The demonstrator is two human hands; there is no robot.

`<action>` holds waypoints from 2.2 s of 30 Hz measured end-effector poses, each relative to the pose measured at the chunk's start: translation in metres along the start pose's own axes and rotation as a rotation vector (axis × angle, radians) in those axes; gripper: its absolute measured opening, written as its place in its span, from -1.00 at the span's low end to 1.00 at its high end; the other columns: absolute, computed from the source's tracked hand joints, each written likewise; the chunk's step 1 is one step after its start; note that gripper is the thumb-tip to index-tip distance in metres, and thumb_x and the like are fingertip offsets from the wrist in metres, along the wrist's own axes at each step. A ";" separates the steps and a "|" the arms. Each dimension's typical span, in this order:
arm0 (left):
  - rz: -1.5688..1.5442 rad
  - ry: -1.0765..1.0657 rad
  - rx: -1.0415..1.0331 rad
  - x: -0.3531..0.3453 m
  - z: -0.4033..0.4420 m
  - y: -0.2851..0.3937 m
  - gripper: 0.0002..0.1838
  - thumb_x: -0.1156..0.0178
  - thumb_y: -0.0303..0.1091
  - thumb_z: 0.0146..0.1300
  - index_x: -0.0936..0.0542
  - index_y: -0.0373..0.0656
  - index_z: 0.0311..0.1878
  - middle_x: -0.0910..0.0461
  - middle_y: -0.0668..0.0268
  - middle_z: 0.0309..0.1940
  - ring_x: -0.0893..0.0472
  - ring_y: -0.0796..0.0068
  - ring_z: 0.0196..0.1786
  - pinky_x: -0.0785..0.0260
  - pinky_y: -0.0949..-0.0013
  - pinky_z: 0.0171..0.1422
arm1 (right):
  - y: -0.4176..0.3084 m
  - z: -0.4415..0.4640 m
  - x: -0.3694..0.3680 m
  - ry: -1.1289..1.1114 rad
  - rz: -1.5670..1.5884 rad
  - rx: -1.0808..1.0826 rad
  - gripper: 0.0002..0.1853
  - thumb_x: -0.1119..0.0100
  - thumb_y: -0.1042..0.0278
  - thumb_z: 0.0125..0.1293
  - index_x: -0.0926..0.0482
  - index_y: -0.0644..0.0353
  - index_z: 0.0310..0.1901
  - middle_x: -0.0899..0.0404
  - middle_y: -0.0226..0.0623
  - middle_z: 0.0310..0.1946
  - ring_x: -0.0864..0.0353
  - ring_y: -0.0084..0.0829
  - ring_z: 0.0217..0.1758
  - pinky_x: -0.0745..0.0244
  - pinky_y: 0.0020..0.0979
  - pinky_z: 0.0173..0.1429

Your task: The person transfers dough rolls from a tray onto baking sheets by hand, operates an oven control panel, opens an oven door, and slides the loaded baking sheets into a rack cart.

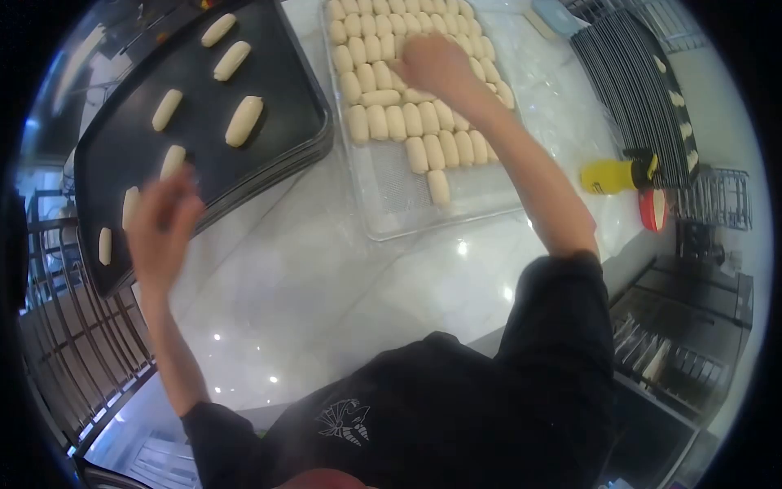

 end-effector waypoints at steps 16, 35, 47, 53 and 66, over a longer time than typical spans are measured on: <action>-0.437 -0.406 0.231 -0.133 -0.134 0.101 -0.65 -0.36 -0.49 0.15 -0.65 -0.11 0.04 -0.67 0.33 -0.22 -0.58 0.56 -0.39 -0.40 0.51 -0.36 | -0.029 -0.215 -0.095 0.216 0.315 -0.210 -0.62 -0.38 0.19 0.22 -0.56 0.18 -0.01 -0.68 -0.23 -0.15 -0.67 -0.22 -0.18 -0.56 -0.24 -0.08; -0.119 0.200 0.144 -0.044 -0.036 0.054 -0.51 -0.41 -0.39 0.08 -0.56 -0.23 0.12 -0.62 0.16 -0.14 -0.64 0.20 -0.15 -0.53 0.28 -0.13 | -0.141 -0.198 0.020 -0.051 1.696 0.087 -0.51 -0.14 0.39 0.41 -0.36 0.32 0.33 -0.56 -0.15 0.13 -0.61 -0.44 0.10 -0.49 -0.49 0.14; 0.440 0.051 0.033 0.032 0.226 -0.211 -0.56 -0.31 -0.15 0.22 -0.60 -0.14 0.11 -0.67 0.05 -0.06 -0.64 0.05 0.04 -0.48 0.16 0.15 | 0.164 -0.152 -0.119 0.389 0.202 -0.276 -0.62 -0.10 0.27 0.42 -0.52 0.26 0.19 -0.63 -0.02 0.02 -0.62 -0.07 0.07 -0.51 -0.25 0.10; 0.627 -0.074 0.042 0.018 0.239 -0.231 -0.57 -0.26 -0.12 0.26 -0.60 -0.13 0.12 -0.67 0.09 -0.02 -0.64 0.07 0.05 -0.47 0.15 0.15 | 0.188 -0.154 -0.136 0.253 0.417 -0.386 -0.65 -0.02 0.26 0.43 -0.56 0.29 0.11 -0.65 0.06 -0.11 -0.65 0.01 -0.04 -0.51 -0.18 0.04; 0.400 0.099 0.090 0.017 0.186 -0.123 -0.38 -0.17 -0.02 0.41 -0.35 -0.04 0.44 -0.44 0.14 0.34 -0.49 0.21 0.32 -0.35 0.20 0.37 | 0.227 -0.150 -0.153 -0.043 0.505 -0.585 -0.55 -0.24 0.00 0.14 -0.68 0.24 -0.11 -0.70 -0.04 -0.20 -0.71 -0.11 -0.11 -0.56 -0.21 0.06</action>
Point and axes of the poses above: each hand's wrist, its own z-axis towards the middle knuckle, its own x-axis out of the back of the hand, y = z × x, the point moved 6 cm from there along z, towards the middle knuckle
